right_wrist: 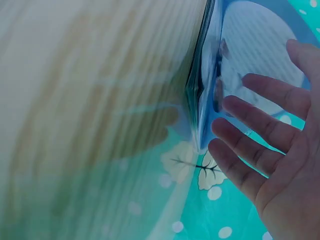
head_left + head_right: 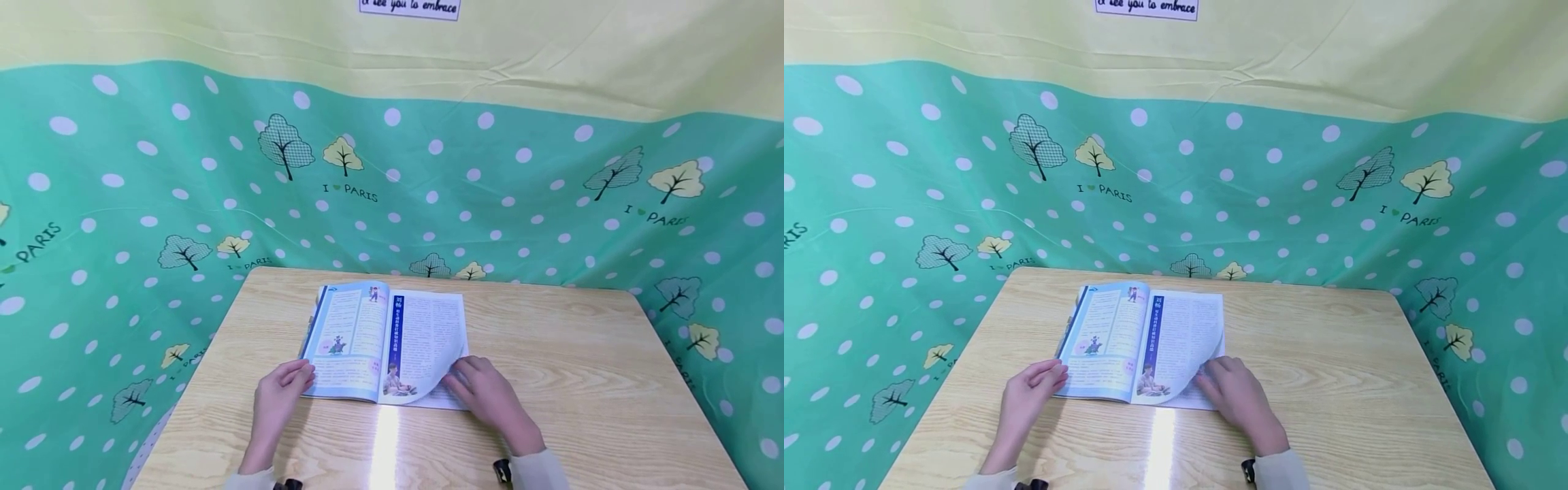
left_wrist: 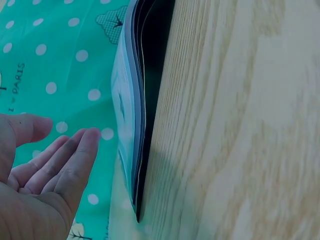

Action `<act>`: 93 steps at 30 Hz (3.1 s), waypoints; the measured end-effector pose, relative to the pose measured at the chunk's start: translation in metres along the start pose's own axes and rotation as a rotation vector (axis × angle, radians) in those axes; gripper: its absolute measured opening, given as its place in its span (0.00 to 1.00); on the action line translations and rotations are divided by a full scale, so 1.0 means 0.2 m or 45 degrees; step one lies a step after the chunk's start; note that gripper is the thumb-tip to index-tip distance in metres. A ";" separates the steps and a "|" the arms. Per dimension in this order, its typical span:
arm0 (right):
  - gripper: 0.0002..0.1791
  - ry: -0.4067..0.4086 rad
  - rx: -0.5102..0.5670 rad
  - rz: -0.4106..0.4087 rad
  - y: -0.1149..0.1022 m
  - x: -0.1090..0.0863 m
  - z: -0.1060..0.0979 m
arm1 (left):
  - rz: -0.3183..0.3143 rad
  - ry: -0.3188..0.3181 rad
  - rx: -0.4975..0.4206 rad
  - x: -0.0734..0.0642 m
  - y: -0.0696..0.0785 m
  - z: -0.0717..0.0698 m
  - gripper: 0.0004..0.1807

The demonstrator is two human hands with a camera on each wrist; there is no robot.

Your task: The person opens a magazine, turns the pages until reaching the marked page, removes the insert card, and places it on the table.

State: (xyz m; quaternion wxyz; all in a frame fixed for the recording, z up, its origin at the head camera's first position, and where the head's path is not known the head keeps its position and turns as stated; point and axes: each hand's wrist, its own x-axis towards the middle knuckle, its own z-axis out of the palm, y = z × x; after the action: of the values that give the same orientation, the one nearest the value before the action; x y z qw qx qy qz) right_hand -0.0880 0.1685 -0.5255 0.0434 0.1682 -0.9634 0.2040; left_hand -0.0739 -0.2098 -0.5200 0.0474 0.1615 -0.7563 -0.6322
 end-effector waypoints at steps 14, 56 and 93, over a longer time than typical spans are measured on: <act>0.35 -0.041 0.046 -0.094 -0.11 0.07 0.00 | 0.087 -0.219 -0.193 -0.02 0.10 0.16 0.19; 0.38 -0.172 -0.022 -0.176 -0.18 0.10 0.01 | -0.035 -0.305 -0.382 -0.02 0.11 0.38 0.14; 0.38 -0.383 -0.070 0.009 -0.04 -0.03 -0.03 | -0.223 0.021 -0.101 -0.02 -0.05 -0.16 0.20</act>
State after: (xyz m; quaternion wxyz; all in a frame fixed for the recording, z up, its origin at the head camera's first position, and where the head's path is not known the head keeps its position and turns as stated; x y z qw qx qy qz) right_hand -0.0795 0.1670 -0.5178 -0.0974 0.1921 -0.9649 0.1502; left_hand -0.0600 -0.2403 -0.5229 0.0046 0.2301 -0.7134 -0.6619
